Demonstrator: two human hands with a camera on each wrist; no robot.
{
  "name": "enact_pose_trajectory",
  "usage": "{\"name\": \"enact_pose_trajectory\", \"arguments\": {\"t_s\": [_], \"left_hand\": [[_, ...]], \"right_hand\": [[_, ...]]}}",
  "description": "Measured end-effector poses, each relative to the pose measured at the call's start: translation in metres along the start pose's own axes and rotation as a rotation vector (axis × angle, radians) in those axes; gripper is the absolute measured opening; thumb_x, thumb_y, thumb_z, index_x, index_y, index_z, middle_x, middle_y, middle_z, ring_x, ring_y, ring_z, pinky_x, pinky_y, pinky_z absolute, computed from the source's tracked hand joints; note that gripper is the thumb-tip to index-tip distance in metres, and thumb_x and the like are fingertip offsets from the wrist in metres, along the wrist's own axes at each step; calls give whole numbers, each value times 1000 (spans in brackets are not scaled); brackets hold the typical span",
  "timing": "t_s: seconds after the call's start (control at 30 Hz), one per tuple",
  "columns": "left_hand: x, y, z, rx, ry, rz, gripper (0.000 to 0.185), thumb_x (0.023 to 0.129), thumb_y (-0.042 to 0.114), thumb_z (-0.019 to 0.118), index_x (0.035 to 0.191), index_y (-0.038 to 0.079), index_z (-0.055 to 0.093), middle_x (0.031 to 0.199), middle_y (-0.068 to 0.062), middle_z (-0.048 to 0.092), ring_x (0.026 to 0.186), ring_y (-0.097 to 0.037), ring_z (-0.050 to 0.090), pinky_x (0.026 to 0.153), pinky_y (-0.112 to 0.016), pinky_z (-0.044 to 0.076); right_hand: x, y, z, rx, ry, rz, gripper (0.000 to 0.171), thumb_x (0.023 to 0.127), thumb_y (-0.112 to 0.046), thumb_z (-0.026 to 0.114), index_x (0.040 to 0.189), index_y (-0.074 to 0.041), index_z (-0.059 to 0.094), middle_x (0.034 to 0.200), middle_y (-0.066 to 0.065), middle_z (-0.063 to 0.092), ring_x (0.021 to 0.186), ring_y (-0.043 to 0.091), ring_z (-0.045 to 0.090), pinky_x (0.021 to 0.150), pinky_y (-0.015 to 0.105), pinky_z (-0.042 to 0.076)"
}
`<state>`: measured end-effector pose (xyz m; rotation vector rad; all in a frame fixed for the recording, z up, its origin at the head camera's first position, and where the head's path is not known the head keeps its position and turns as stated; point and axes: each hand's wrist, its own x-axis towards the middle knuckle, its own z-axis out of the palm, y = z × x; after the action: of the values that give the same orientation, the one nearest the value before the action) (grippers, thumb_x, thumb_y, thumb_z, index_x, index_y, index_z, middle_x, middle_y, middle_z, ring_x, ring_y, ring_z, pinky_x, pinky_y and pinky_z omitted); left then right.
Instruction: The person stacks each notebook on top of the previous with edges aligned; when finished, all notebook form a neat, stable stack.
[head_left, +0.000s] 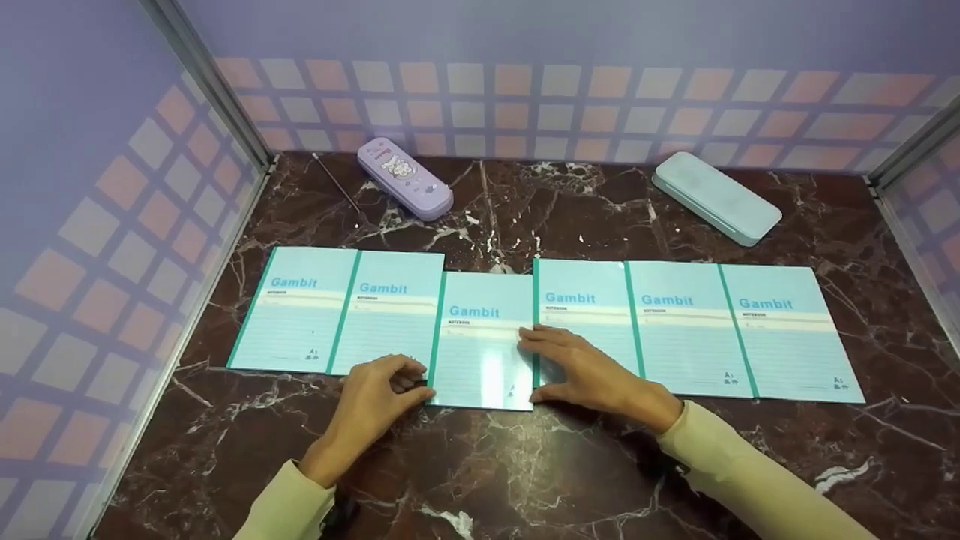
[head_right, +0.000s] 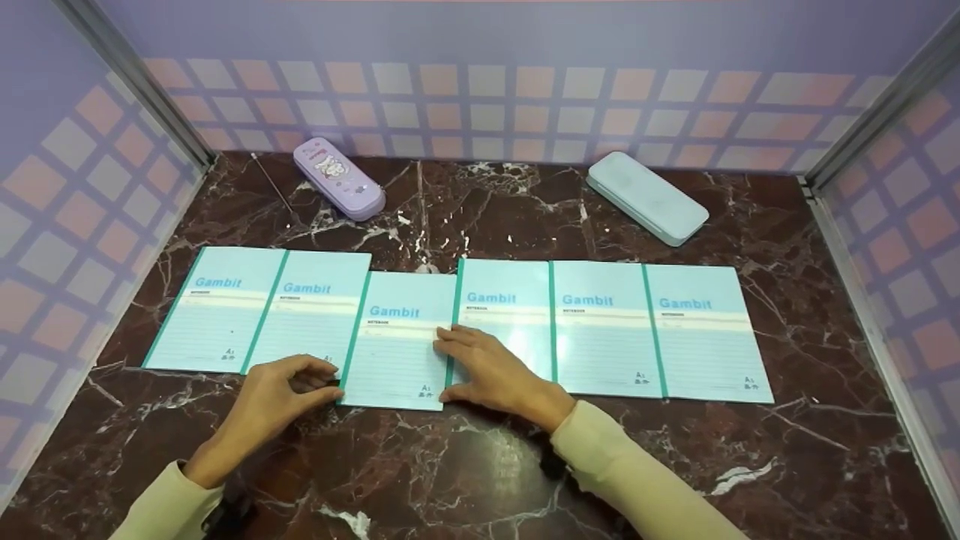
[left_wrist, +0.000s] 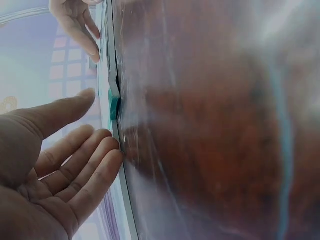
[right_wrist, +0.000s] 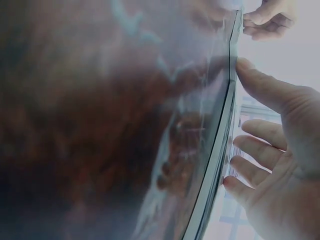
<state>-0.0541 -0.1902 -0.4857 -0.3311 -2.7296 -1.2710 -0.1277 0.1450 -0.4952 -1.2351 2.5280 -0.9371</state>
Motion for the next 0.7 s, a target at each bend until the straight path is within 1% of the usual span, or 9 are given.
{"name": "enact_pose_trajectory", "arguments": {"t_s": [0.2, 0.3, 0.5, 0.6, 0.7], "left_hand": [[-6, 5, 3, 51, 33, -17, 26, 78, 8, 95, 98, 2, 80, 85, -8, 77, 71, -19, 75, 66, -33, 65], [-7, 7, 5, 47, 27, -22, 25, 79, 7, 95, 98, 1, 80, 86, -10, 78, 71, -20, 76, 67, -33, 65], [-9, 13, 7, 45, 23, -28, 22, 81, 2, 92, 100, 0, 81, 90, -13, 79, 73, -22, 78, 68, -32, 65], [-10, 16, 7, 7, 11, -54, 20, 83, 3, 91, 101, 0, 82, 92, -13, 80, 75, -22, 78, 68, -33, 66], [-10, 18, 5, -56, -8, -113, 18, 85, 7, 90, 102, 3, 83, 95, -11, 80, 79, -21, 79, 71, -33, 66]], "right_hand": [[0, -2, -1, 6, -15, 6, 81, 86, -33, 90, 149, 5, 56, 161, 21, 46, 150, 43, 39, 124, 60, 29], [0, -3, 0, 7, -18, 7, 80, 86, -32, 90, 148, 6, 57, 160, 21, 47, 150, 44, 39, 124, 60, 29], [-1, 0, 2, 8, 3, -7, 78, 85, -31, 90, 146, 6, 58, 159, 22, 48, 149, 45, 40, 123, 61, 29], [-1, 0, 2, 10, 14, -13, 78, 84, -30, 91, 145, 7, 59, 159, 22, 48, 148, 45, 41, 123, 60, 30], [-1, 0, 2, 13, 17, -10, 77, 84, -31, 91, 144, 6, 60, 159, 21, 49, 149, 44, 41, 124, 59, 30]]}}
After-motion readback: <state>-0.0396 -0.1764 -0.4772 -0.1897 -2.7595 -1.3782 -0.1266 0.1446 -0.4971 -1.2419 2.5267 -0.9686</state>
